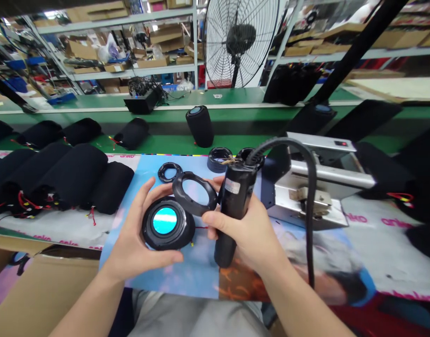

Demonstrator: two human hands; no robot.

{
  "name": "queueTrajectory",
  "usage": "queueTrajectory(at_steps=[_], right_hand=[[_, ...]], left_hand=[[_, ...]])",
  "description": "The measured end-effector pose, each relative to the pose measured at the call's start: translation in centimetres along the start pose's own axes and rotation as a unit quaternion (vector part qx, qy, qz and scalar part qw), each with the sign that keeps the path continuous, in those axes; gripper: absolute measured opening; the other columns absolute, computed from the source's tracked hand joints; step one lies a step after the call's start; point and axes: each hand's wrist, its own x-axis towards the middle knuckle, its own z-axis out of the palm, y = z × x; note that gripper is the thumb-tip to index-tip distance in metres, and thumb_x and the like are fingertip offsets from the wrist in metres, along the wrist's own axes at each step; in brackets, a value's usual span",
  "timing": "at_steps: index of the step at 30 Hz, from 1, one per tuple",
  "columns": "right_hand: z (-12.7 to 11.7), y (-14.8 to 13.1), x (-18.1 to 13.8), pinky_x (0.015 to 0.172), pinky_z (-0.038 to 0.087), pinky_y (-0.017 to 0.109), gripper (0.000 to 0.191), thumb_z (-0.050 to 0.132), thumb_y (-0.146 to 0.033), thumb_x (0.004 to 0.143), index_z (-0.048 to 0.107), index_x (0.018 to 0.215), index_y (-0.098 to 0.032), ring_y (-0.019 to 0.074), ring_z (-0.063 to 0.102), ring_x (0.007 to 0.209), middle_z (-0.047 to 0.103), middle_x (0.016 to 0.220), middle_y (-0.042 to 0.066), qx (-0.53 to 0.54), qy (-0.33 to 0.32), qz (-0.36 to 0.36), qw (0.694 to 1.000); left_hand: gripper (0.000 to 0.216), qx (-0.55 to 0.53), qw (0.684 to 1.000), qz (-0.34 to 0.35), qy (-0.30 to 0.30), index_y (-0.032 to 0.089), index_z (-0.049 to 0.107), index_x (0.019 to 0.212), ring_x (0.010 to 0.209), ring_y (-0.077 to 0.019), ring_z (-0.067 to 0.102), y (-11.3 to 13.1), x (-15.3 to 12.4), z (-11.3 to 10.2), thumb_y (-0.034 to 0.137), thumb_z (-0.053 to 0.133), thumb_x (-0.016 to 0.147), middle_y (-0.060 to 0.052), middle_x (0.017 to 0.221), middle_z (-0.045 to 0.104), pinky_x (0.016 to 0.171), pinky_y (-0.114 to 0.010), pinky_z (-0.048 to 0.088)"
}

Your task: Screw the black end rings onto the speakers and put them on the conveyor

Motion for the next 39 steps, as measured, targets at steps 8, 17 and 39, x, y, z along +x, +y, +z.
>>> queueTrajectory(at_steps=[8,17,39], right_hand=[[1.3,-0.5,0.1,0.059,0.06,0.027,0.074,0.102,-0.042,0.066,0.065,0.129,-0.027,0.0161,0.067,0.056,0.072,0.074,-0.003,-0.081,0.017,-0.067,0.994],[0.3,-2.8,0.8,0.092,0.068,0.039,0.071,0.099,-0.049,0.068,0.071,0.129,-0.028,0.0312,0.073,0.12,0.074,0.135,0.006,-0.289,-0.154,-0.061,0.943],[1.4,-2.4,0.1,0.103,0.065,0.061,0.08,0.097,-0.064,0.064,0.07,0.137,-0.044,0.0422,0.07,0.129,0.071,0.142,0.003,-0.388,-0.124,-0.06,0.911]], left_hand=[[0.104,-0.007,0.997,0.076,0.032,0.041,0.046,0.158,0.13,-0.0288,0.072,-1.2,0.5,0.5,0.043,0.103,0.071,-0.006,0.143,0.067,0.112,-0.041,0.06],[0.137,-0.077,0.996,0.034,-0.004,0.045,0.018,0.169,0.15,-0.0404,0.058,-1.6,0.0,0.4,0.063,0.101,0.062,-0.014,0.162,0.05,0.126,-0.061,0.048],[0.149,-0.126,0.992,-0.013,0.013,0.039,0.024,0.165,0.137,-0.0397,0.067,-1.8,0.1,1.0,0.059,0.109,0.044,-0.015,0.151,0.058,0.121,-0.06,0.054]])
